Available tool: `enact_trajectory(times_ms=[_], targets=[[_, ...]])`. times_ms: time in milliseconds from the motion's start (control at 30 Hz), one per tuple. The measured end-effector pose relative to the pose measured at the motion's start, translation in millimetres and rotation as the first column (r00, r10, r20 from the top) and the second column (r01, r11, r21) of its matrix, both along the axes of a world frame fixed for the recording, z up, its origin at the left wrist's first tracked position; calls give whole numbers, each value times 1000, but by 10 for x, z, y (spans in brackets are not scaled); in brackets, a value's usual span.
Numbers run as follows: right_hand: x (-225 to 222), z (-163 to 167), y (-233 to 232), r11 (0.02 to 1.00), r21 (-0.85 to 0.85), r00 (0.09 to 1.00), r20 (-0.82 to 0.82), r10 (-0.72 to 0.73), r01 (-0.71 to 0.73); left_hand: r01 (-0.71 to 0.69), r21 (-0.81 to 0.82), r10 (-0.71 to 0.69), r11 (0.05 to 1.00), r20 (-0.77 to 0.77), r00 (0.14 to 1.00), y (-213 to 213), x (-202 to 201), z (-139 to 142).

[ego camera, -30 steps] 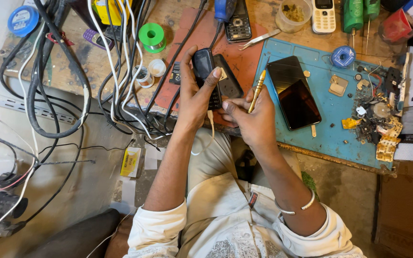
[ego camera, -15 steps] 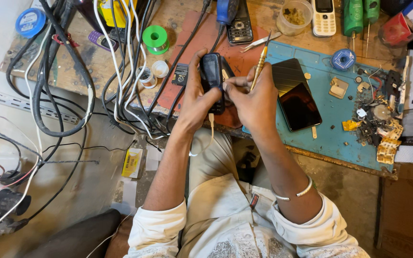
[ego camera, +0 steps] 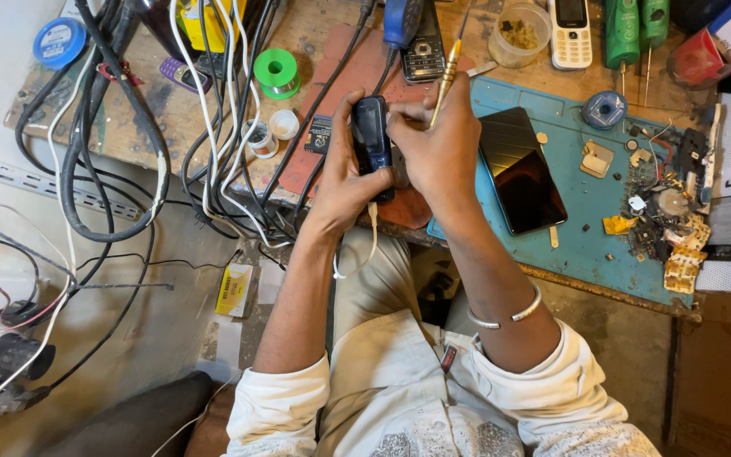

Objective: The person works on a feature phone at a cluttered repair bench. They pry open the phone's back cover and battery, unscrew and lift the keypad board with a screwdriver, apply liquid from a bottle and scrub the keypad contacts with a brush, then reassemble the keypad and press it back into the phone body.

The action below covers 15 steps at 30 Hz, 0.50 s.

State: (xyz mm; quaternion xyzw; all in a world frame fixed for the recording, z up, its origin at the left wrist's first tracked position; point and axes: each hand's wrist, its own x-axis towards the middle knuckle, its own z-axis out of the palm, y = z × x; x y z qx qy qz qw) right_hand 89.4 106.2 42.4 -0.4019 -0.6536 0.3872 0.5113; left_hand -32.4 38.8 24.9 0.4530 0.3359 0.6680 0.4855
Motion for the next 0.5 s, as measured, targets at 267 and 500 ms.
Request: enact_trajectory(times_ms=[267, 500], targets=[[12, 109, 244, 999, -18, 998, 51, -42, 43, 55, -64, -53, 996, 24, 998, -15, -14, -1], [380, -241, -389, 883, -211, 860, -405, 312, -420, -22, -68, 36, 997, 222, 974, 15, -64, -204]])
